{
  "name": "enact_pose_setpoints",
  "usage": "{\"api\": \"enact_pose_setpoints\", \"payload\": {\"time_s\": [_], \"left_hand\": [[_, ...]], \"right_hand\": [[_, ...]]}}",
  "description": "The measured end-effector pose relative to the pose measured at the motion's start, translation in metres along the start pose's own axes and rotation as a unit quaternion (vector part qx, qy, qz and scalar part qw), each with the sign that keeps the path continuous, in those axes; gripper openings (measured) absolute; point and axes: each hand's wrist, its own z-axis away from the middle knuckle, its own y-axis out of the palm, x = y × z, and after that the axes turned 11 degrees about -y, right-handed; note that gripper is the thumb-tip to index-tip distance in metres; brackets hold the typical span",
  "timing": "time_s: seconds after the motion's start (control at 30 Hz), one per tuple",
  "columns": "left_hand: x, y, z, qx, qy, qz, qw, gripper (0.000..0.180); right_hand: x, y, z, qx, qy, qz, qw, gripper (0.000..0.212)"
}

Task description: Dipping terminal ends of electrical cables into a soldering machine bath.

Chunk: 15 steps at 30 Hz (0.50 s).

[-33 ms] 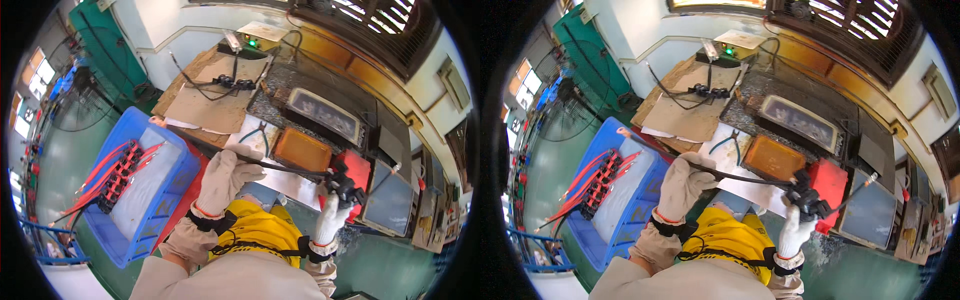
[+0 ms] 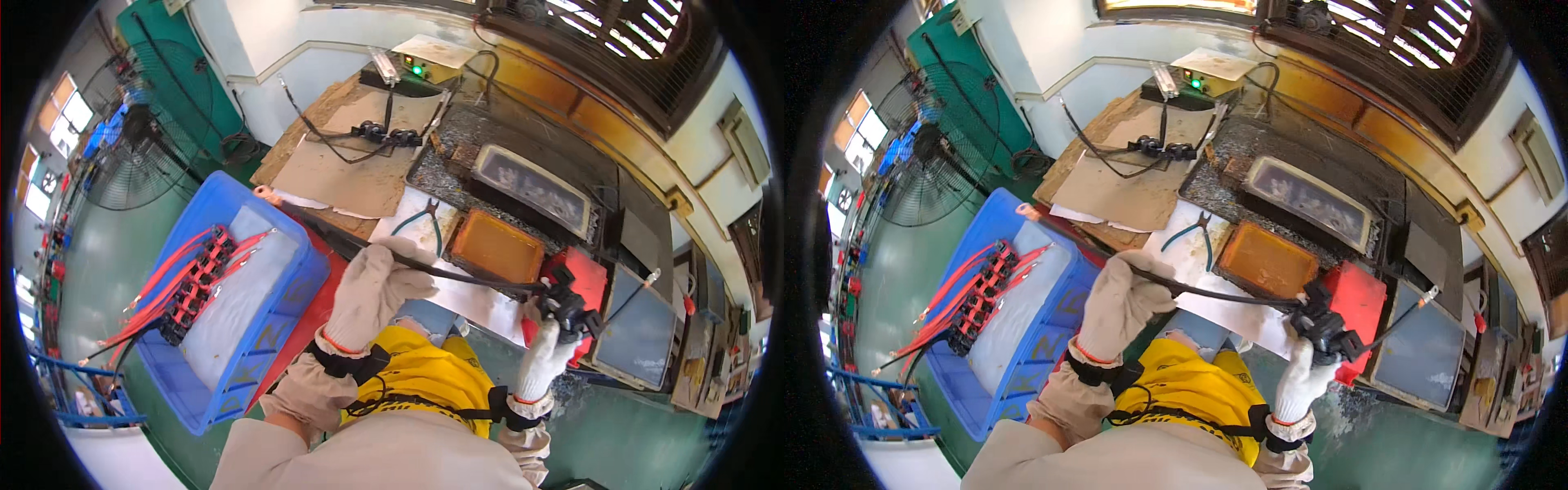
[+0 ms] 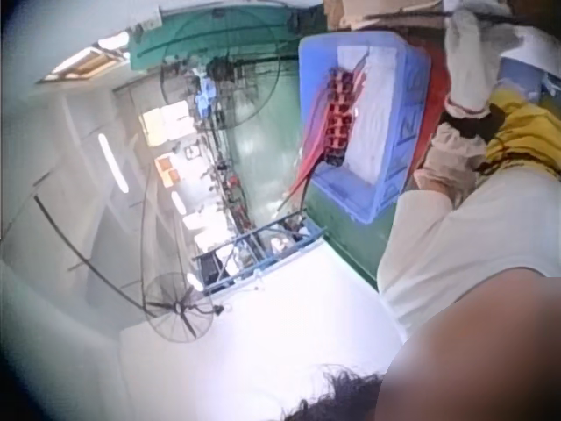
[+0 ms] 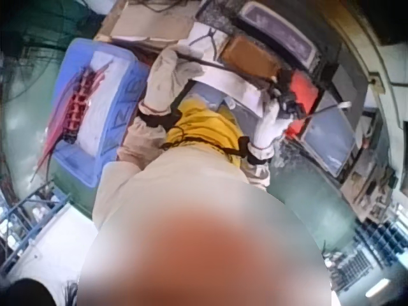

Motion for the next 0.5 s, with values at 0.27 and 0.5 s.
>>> {"api": "enact_pose_setpoints", "payload": {"time_s": [0.27,0.5], "left_hand": [[0.010,0.019,0.014,0.057,-0.397,-0.204,0.893,0.037],[0.048,-0.026,-0.007,-0.056,-0.299,-0.235,0.923,0.033]], "right_hand": [[-0.019,-0.014,-0.014,-0.015,-0.120,-0.127,0.984,0.090],[0.009,-0.017,0.018,0.187,0.108,-0.160,0.963,0.074]]}}
